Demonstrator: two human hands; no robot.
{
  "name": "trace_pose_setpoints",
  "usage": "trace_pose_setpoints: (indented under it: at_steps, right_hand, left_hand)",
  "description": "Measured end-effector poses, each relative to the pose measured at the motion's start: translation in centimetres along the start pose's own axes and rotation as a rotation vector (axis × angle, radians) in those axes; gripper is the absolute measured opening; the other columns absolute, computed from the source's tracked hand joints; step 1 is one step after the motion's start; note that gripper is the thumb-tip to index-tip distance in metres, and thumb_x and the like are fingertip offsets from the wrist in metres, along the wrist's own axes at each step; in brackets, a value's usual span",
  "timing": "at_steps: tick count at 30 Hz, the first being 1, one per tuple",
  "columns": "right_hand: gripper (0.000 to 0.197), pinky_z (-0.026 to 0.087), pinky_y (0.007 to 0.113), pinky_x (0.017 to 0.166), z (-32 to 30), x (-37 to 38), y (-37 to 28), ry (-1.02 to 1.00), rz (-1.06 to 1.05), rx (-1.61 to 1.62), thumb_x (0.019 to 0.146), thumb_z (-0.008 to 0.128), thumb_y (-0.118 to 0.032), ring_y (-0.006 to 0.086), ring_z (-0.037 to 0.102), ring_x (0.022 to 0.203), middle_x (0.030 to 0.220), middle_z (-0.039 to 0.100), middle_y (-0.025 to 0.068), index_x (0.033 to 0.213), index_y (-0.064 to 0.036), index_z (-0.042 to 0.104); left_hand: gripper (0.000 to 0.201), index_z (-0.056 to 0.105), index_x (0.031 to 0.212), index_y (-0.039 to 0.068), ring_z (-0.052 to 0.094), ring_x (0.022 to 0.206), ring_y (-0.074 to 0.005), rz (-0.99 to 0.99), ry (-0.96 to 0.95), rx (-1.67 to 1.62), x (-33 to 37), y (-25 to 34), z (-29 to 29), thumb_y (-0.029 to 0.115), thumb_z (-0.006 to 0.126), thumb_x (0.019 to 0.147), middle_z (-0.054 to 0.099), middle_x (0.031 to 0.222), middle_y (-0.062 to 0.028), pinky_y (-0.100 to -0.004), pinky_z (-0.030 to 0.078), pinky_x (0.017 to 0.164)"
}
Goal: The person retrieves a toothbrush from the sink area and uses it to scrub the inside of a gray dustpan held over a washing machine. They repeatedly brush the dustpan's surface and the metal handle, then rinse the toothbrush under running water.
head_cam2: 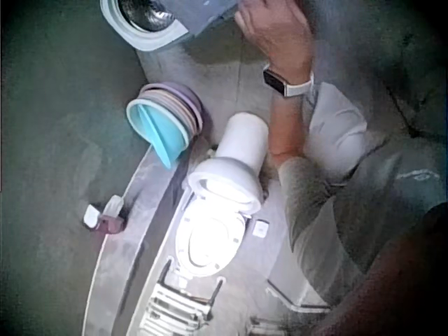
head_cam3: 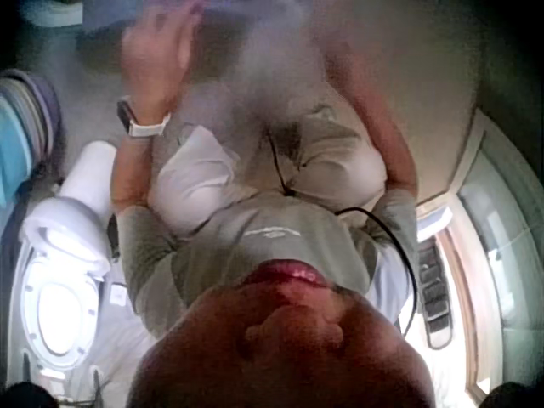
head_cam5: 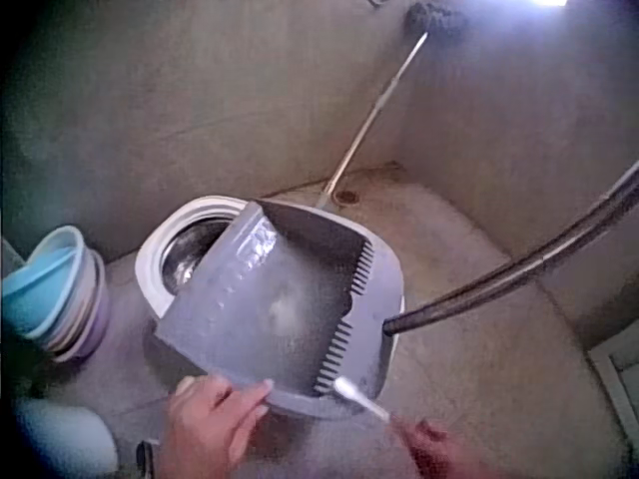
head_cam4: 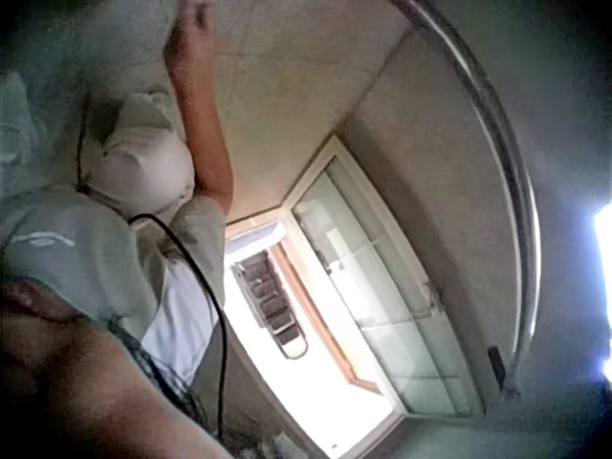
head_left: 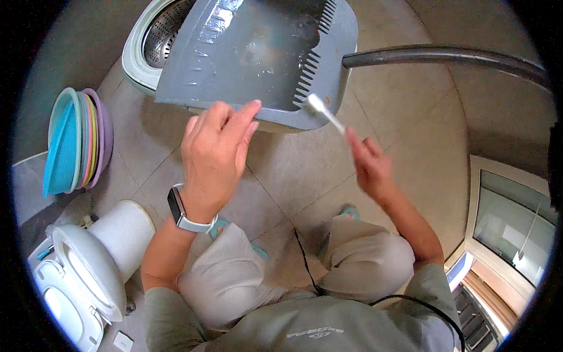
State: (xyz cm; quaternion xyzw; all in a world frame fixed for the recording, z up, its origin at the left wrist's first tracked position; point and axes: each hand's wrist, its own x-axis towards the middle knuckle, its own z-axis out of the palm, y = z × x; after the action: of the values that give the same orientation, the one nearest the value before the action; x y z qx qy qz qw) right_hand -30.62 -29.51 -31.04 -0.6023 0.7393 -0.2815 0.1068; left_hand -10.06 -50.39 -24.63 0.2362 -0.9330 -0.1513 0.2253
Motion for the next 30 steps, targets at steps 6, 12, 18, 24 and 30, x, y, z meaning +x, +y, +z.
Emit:
trace_pose_setpoints:
  at_steps: [6, 12, 18, 24, 30]
  right_hand:
    - [0.068, 0.041, 0.033, 0.052, 0.0, -0.8, 1.6, -0.055, 0.022, 0.041, 0.078, 0.054, 0.008, 0.0233, 0.046, 0.059, 0.071, 0.041, 0.0100, 0.137, -0.0209, 0.042]
    - [0.068, 0.041, 0.033, 0.054, -0.2, -1.5, 0.6, -0.156, -0.048, 0.154, 0.078, 0.052, 0.009, 0.0251, 0.045, 0.061, 0.072, 0.040, 0.0103, 0.139, -0.0186, 0.040]
    - [0.069, 0.043, 0.033, 0.056, -0.2, 0.6, 1.7, 0.040, 0.064, 0.158, 0.078, 0.054, 0.009, 0.0241, 0.047, 0.062, 0.071, 0.039, 0.0107, 0.139, -0.0202, 0.040]
    - [0.066, 0.045, 0.035, 0.057, -0.5, 4.8, 1.5, 0.142, 0.104, 0.100, 0.081, 0.054, 0.006, 0.0293, 0.050, 0.060, 0.074, 0.045, 0.0124, 0.138, -0.0238, 0.040]
    - [0.064, 0.046, 0.037, 0.059, -1.1, 6.0, -0.4, 0.142, 0.097, -0.033, 0.083, 0.052, 0.004, 0.0317, 0.055, 0.064, 0.078, 0.054, 0.0161, 0.140, -0.0188, 0.036]
  left_hand:
    - [0.025, 0.063, 0.099, 0.009, 0.054, 0.076, -0.0221, -0.001, 0.087, 0.000, 0.4, -0.2, 0.9, 0.008, 0.069, 0.075, 0.051, 0.092, -0.0066, -0.0349, 0.040, 0.067]
    - [0.024, 0.065, 0.098, 0.008, 0.054, 0.077, -0.0245, -0.032, 0.040, 0.019, 0.7, 0.1, 0.5, 0.005, 0.069, 0.075, 0.052, 0.094, -0.0085, -0.0348, 0.044, 0.070]
    - [0.022, 0.065, 0.097, 0.007, 0.054, 0.079, -0.0251, -0.056, 0.030, 0.023, 0.7, 0.5, 0.5, 0.003, 0.069, 0.076, 0.052, 0.095, -0.0092, -0.0351, 0.044, 0.069]
    - [0.022, 0.064, 0.098, 0.007, 0.055, 0.081, -0.0257, -0.062, 0.044, 0.009, 0.7, 0.4, 0.8, 0.002, 0.068, 0.076, 0.052, 0.095, -0.0097, -0.0347, 0.045, 0.070]
    - [0.022, 0.064, 0.098, 0.007, 0.056, 0.082, -0.0257, -0.060, 0.040, 0.015, 0.5, 0.4, 0.6, 0.003, 0.068, 0.077, 0.052, 0.097, -0.0095, -0.0350, 0.045, 0.071]
